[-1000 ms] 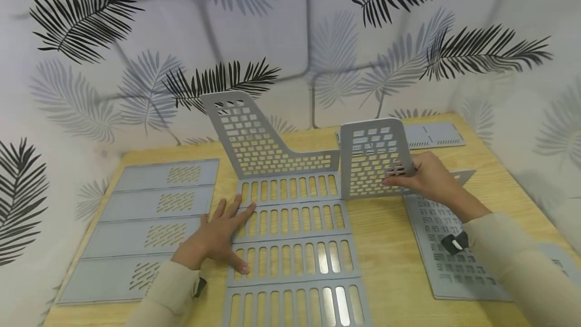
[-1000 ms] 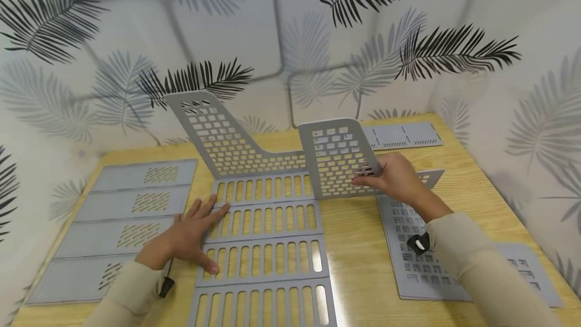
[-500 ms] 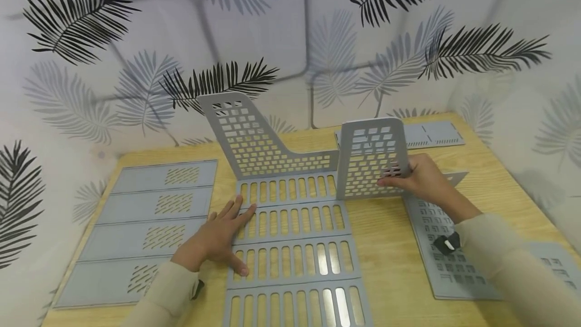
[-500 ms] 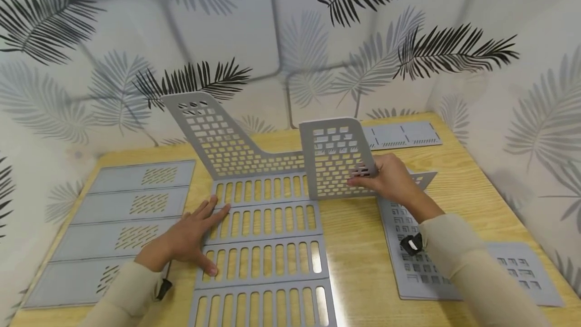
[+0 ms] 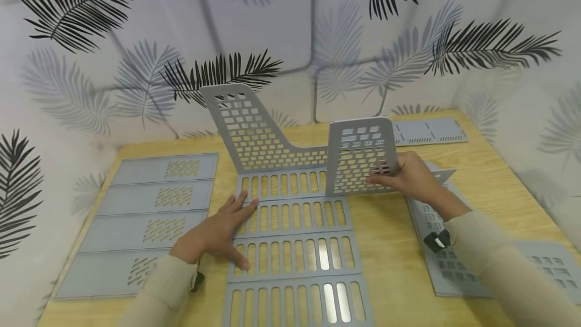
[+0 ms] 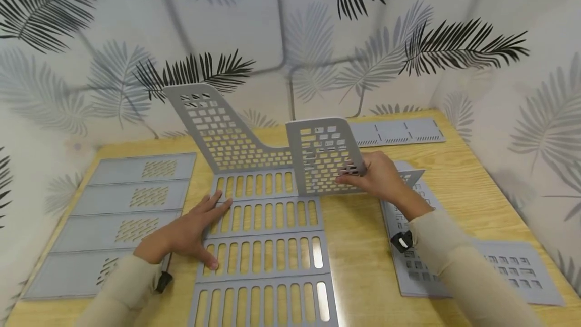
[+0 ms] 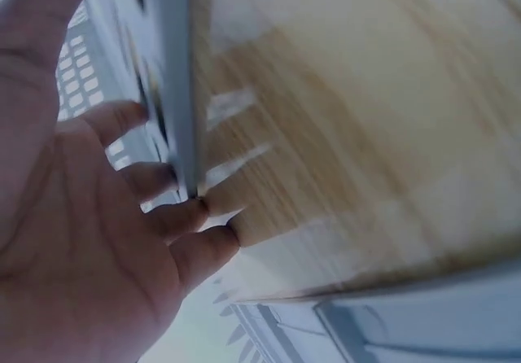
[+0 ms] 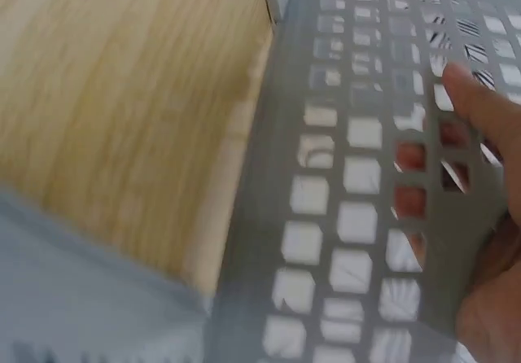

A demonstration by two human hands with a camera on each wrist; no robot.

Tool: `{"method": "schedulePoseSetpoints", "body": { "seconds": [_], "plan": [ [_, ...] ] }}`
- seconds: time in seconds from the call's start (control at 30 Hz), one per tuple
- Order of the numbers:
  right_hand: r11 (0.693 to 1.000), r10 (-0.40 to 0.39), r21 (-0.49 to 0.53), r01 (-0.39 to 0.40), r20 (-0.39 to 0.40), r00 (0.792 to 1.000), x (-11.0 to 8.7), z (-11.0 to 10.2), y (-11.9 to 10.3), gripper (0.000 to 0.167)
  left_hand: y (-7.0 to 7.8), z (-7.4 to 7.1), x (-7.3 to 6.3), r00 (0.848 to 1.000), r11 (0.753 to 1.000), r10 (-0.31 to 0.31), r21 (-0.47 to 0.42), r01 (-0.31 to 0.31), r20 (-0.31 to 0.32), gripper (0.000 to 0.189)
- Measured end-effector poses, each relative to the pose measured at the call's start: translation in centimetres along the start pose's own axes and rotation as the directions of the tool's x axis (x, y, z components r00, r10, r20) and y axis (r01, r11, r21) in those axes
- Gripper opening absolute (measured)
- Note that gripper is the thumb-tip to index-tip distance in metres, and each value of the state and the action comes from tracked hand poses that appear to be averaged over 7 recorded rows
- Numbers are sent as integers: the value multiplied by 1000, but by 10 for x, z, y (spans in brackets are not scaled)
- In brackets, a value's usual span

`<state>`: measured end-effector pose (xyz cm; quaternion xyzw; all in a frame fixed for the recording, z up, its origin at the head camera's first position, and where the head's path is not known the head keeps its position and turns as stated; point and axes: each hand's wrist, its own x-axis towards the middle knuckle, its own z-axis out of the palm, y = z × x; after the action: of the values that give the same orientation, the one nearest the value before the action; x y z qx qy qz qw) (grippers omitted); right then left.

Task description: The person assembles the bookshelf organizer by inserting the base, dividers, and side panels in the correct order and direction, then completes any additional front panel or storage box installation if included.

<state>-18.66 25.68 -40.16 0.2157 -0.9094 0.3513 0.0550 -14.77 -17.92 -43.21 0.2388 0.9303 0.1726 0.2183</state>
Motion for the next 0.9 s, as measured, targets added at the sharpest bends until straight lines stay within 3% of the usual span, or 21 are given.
{"method": "schedulePoseSetpoints", "body": {
  "seconds": [0.1, 0.17, 0.23, 0.3, 0.37, 0.43, 0.6, 0.9],
  "plan": [
    [986, 3, -169, 5, 49, 999, -8, -14, 10, 22, 5, 5, -10, 999, 996, -9, -84, 6, -33, 123],
    [955, 31, -295, -4, 86, 996, -16, -30, 20, 31, 12, 11, -20, 995, 991, -36, -128, 24, -92, 112],
    [922, 48, -387, -5, 103, 994, -27, -47, 34, 34, 21, 18, -28, 982, 986, -87, -155, 60, -170, 101],
    [910, 57, -414, -9, 103, 993, -36, -61, 47, 27, 29, 24, -33, 960, 982, -149, -151, 115, -238, 98],
    [920, 27, -392, 13, 96, 995, -42, -69, 59, 18, 35, 27, -34, 936, 972, -212, -159, 173, -280, 99],
    [938, -29, -343, 58, 90, 996, -44, -72, 67, 16, 38, 28, -33, 926, 963, -255, -163, 216, -277, 105],
    [951, -103, -283, 128, 103, 989, -40, -68, 72, 19, 36, 29, -28, 931, 954, -290, -141, 264, -220, 115],
    [972, -86, -206, 114, 139, 987, -34, -63, 68, 16, 39, 29, -29, 940, 956, -291, -94, 278, -180, 115]
  ]
}}
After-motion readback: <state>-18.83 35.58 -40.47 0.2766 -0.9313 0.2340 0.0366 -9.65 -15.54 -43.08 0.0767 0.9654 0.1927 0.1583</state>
